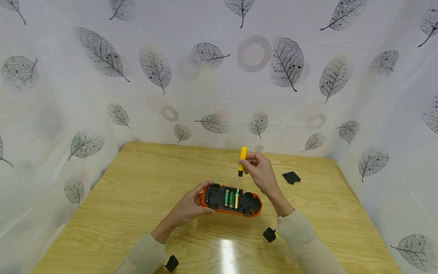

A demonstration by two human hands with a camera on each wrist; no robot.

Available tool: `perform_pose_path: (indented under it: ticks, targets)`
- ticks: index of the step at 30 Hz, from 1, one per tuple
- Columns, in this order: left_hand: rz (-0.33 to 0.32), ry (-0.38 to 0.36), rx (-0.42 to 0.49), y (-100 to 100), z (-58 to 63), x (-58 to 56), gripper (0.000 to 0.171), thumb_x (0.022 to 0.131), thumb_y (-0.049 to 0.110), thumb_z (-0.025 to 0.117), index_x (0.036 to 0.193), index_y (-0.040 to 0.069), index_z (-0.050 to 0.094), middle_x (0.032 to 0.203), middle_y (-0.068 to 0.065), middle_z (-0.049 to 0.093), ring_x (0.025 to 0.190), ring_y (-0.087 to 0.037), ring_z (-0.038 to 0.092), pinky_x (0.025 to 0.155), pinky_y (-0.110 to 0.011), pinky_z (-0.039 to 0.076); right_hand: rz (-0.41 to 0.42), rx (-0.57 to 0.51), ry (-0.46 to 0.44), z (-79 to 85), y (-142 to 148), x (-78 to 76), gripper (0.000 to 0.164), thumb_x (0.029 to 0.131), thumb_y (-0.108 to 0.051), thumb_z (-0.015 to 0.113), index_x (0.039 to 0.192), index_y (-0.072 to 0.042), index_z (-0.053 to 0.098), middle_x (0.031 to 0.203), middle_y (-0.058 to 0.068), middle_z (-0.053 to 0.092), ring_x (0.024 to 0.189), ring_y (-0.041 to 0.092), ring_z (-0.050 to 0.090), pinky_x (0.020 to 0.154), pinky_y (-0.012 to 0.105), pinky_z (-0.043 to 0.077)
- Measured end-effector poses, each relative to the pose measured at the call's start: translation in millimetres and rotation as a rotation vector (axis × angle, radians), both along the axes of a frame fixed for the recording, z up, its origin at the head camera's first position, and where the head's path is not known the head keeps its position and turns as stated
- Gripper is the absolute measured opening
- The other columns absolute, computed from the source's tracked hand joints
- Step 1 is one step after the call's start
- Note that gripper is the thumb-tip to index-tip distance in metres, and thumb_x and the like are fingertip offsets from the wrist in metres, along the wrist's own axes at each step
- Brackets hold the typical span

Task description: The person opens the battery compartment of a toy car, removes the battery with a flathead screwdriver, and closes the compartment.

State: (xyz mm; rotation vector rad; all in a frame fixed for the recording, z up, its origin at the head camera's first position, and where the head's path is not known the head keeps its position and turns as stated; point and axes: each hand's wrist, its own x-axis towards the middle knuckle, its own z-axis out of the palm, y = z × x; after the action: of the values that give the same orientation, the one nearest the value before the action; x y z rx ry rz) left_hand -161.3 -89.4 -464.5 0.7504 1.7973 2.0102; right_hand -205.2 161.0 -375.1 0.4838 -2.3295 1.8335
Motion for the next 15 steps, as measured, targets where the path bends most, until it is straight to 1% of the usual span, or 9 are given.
perform_pose_path:
  ticks: [2, 6, 8, 13, 15]
  targets:
    - [-0.001, 0.000, -0.002, -0.1, 0.2, 0.2, 0.082, 0.077, -0.005, 0.072, 0.144, 0.015, 0.030, 0.147, -0.006, 0.024, 0.123, -0.028, 0.044, 0.087, -0.038, 0.049, 0.007, -0.003, -0.025, 1.5, -0.4, -0.7, 0.023, 0.090, -0.007, 0.061, 0.105, 0.010, 0.058, 0.089, 0.023, 0.063, 0.071, 0.039, 0.058, 0.060, 0.027, 0.053]
    - [-0.005, -0.002, -0.001, -0.4, 0.4, 0.3, 0.082, 0.077, -0.005, 0.072, 0.145, 0.015, 0.030, 0.148, -0.007, 0.023, 0.123, -0.029, 0.044, 0.087, -0.037, 0.049, 0.016, -0.007, -0.063, 3.0, -0.5, -2.7, 0.022, 0.090, -0.006, 0.061, 0.104, 0.010, 0.058, 0.088, 0.025, 0.062, 0.069, 0.032, 0.058, 0.059, 0.027, 0.053]
    - [-0.009, -0.002, 0.000, -0.4, 0.7, 0.2, 0.082, 0.077, -0.005, 0.072, 0.145, 0.015, 0.030, 0.148, -0.008, 0.023, 0.123, -0.029, 0.043, 0.087, -0.037, 0.049, 0.020, -0.004, -0.086, 3.3, -0.3, -4.3, 0.023, 0.090, -0.007, 0.061, 0.105, 0.011, 0.057, 0.088, 0.025, 0.062, 0.070, 0.034, 0.058, 0.060, 0.026, 0.052]
    - [-0.017, -0.016, 0.002, -0.2, 0.2, -0.4, 0.082, 0.077, -0.004, 0.072, 0.145, 0.016, 0.029, 0.147, -0.008, 0.024, 0.121, -0.030, 0.044, 0.087, -0.038, 0.049, 0.029, -0.007, -0.132, 3.4, -0.4, -7.7, 0.027, 0.091, -0.008, 0.061, 0.109, 0.012, 0.056, 0.091, 0.025, 0.062, 0.079, 0.048, 0.055, 0.061, 0.026, 0.052]
    - [-0.016, -0.021, -0.004, -0.5, -0.3, -0.4, 0.082, 0.077, -0.003, 0.072, 0.145, 0.016, 0.029, 0.147, -0.007, 0.024, 0.120, -0.029, 0.045, 0.087, -0.038, 0.049, 0.027, -0.010, -0.141, 3.4, -0.5, -8.0, 0.027, 0.091, -0.009, 0.061, 0.109, 0.011, 0.057, 0.091, 0.024, 0.062, 0.080, 0.048, 0.055, 0.061, 0.026, 0.052]
